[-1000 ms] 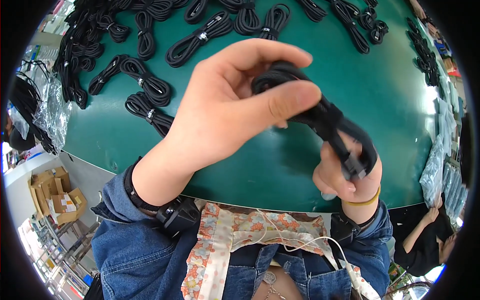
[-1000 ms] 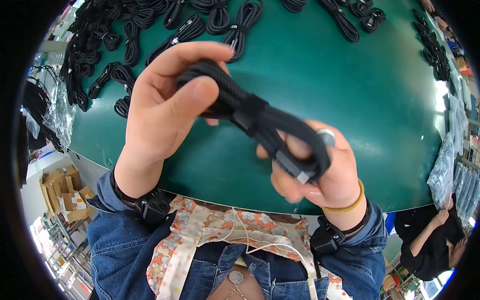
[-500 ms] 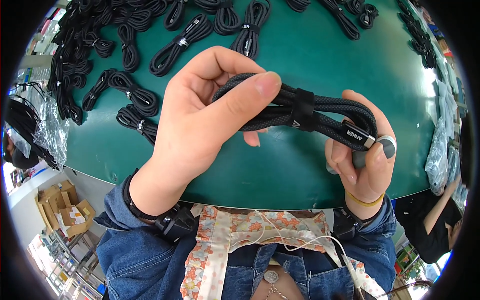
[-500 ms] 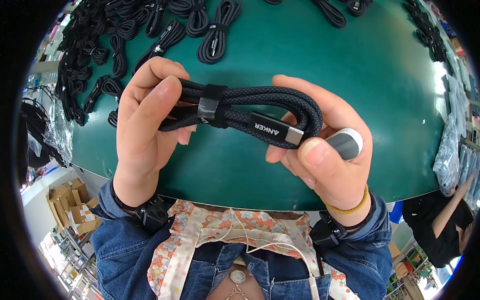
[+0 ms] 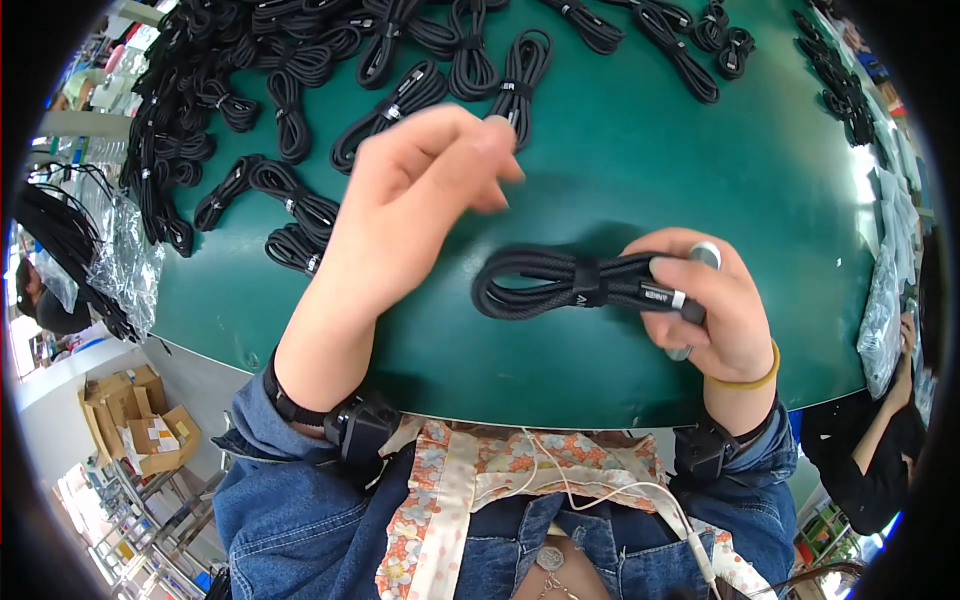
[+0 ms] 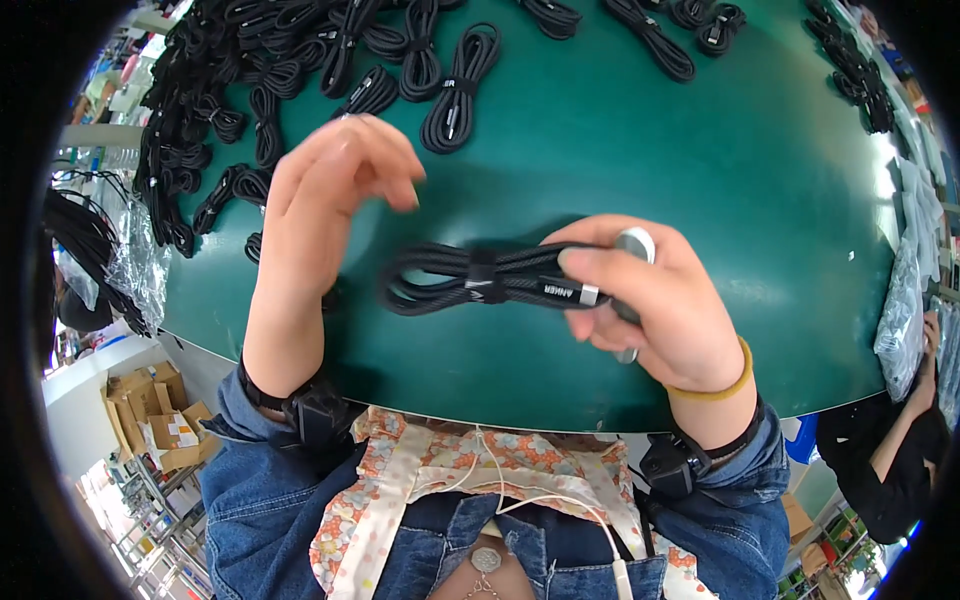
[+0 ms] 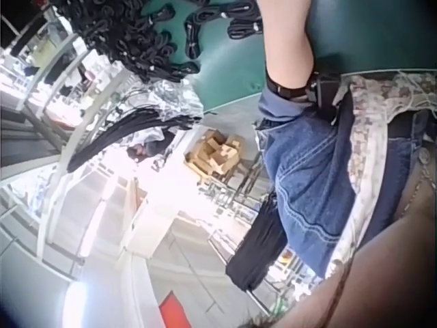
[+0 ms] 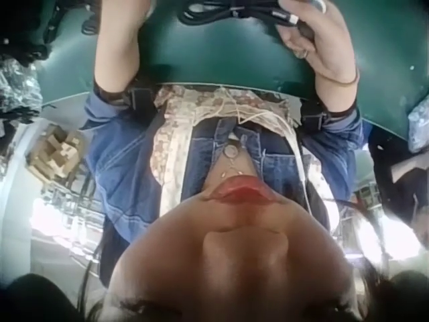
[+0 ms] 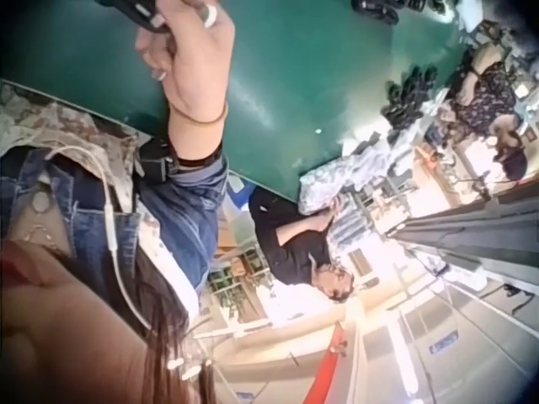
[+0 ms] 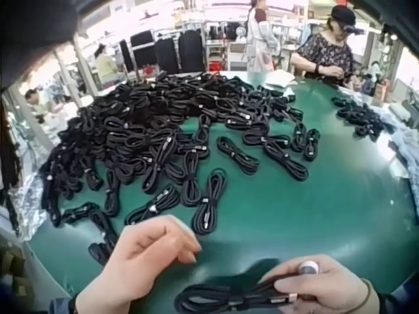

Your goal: The person picks up a bundled cable from the table, turns it over to inspect it, and sets it back down, repeating this process for several other cables.

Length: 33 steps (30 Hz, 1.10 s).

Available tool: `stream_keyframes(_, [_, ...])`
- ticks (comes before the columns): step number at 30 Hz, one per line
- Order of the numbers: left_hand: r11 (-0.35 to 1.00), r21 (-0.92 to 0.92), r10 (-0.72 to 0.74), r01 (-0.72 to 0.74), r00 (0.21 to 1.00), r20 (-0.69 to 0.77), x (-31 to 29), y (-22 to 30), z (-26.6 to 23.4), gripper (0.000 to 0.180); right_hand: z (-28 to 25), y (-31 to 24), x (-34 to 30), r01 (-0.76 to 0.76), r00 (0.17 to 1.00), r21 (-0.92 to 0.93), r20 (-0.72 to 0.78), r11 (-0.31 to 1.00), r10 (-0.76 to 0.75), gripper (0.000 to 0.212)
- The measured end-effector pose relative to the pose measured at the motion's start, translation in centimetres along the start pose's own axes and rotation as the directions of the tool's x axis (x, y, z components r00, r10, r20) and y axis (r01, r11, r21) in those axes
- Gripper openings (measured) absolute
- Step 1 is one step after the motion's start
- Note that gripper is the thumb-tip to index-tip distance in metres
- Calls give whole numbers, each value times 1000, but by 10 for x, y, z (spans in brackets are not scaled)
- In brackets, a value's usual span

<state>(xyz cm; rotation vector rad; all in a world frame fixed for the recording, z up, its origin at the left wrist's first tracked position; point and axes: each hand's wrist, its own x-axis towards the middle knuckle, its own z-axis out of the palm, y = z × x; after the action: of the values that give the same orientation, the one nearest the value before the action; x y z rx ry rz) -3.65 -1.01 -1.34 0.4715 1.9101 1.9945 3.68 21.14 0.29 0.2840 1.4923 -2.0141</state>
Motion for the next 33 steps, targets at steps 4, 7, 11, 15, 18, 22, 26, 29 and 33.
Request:
stream_keyframes(4, [666,676,424,-317,906,7,12,-14,0,16,-16,-2,2,328,943,374,-177,868,-281,35])
stream_keyframes(7, [326,867,508,-378,843,176,16,-19,7,19,-15,-22,-2,617,761,422,-536,664,-365,26])
stream_keyframes(11, [372,886,256,-278,948,190,9,-15,15,20,-12,-16,-3,597,768,365,-520,715,-375,23])
stream_keyframes(15, [325,905,218,-274,953,210,2,-12,18,20,-7,-5,-1,467,844,193,-390,863,-369,23])
stream_keyframes(18, [602,779,108,-176,984,139,-2,-2,17,19,-5,-2,0,457,846,82,-348,886,-404,24])
stream_keyframes(22, [995,-100,23,-19,999,42,-10,-1,23,13,8,-6,-1,472,729,-307,-391,827,-561,33])
stream_keyframes(26, [873,-486,-9,47,997,80,-18,8,24,16,11,-1,-3,563,754,-220,-258,797,-604,32])
stream_keyframes(29, [801,-594,-16,70,995,95,-18,7,23,18,8,4,-4,605,754,-96,-253,791,-607,35])
stream_keyframes(33, [725,-673,-74,148,988,137,-18,14,23,21,8,6,-5,632,751,-8,-240,775,-615,39])
